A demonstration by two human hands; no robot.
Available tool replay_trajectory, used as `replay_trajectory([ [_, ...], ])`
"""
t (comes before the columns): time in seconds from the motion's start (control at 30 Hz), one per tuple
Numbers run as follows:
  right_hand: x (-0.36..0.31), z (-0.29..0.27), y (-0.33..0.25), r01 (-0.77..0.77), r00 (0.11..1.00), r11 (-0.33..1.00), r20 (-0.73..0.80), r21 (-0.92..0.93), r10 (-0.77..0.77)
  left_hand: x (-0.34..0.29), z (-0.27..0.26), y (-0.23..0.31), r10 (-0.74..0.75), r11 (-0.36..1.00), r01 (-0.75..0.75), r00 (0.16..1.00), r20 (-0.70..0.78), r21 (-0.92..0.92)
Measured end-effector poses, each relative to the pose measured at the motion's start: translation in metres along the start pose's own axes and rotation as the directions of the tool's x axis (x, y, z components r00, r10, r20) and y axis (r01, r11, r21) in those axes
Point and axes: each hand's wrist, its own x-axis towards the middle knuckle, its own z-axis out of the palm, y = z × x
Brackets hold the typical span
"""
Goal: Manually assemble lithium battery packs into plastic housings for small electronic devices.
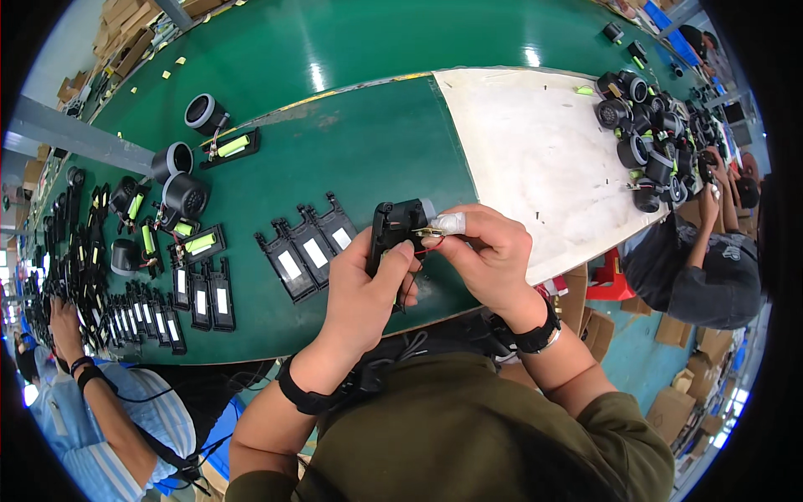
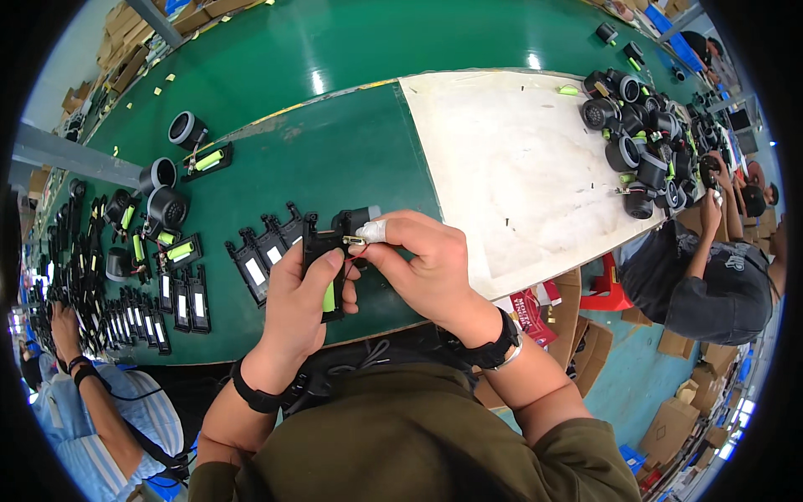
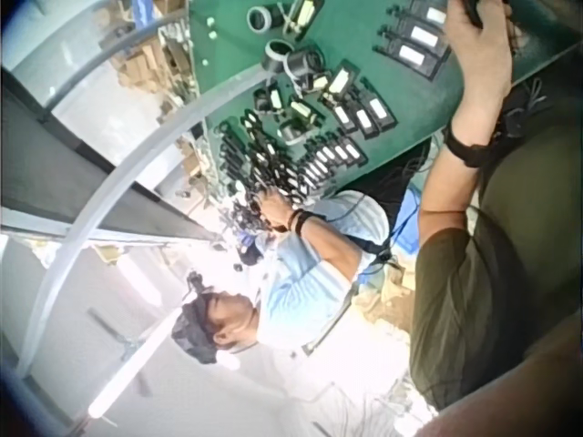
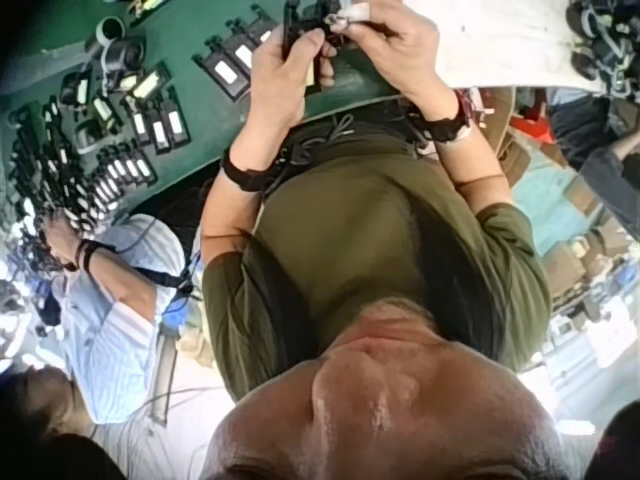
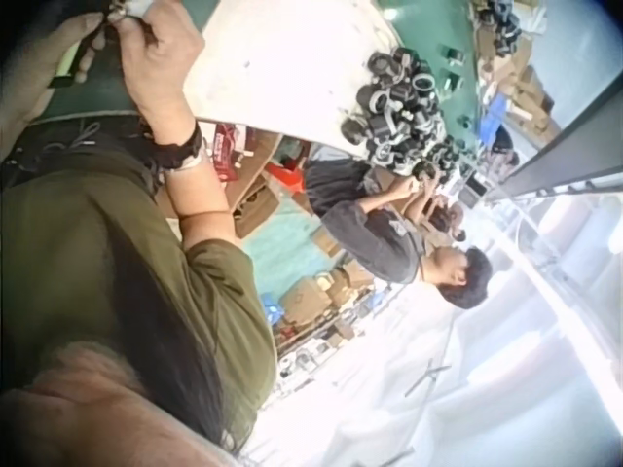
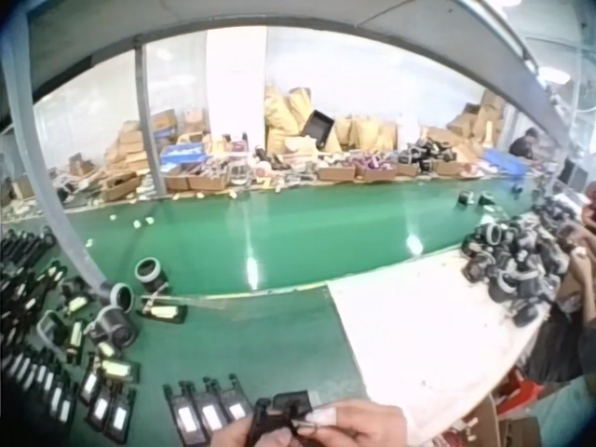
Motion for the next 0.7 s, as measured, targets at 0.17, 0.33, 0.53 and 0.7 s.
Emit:
replay_trajectory([
  [0.17, 0.0023, 0.0032, 0.0000, -0.014, 1.000, 0.999, 0.008, 0.051, 0.014, -0.0002, 0.0005, 0.0000, 0.021, 0.998, -0.020, 1.000, -0.021, 0.063],
  [0.33, 0.0043, 0.0063, -0.0008, -0.049, 0.999, 0.996, 0.008, 0.079, 0.049, -0.0003, -0.0009, 0.0020, 0.037, 0.992, -0.034, 0.999, -0.021, 0.118],
  [0.53, 0.0061, 0.0068, 0.0001, -0.049, 0.998, 0.999, 0.029, 0.000, 0.049, -0.0008, -0.0037, 0.0015, 0.093, 0.972, -0.092, 0.996, 0.009, 0.217],
  [0.7, 0.0067, 0.0095, -0.0032, 0.021, 1.000, 0.998, 0.014, -0.065, -0.020, -0.0013, -0.0074, -0.0026, 0.217, 0.899, -0.209, 0.976, 0.025, 0.385],
])
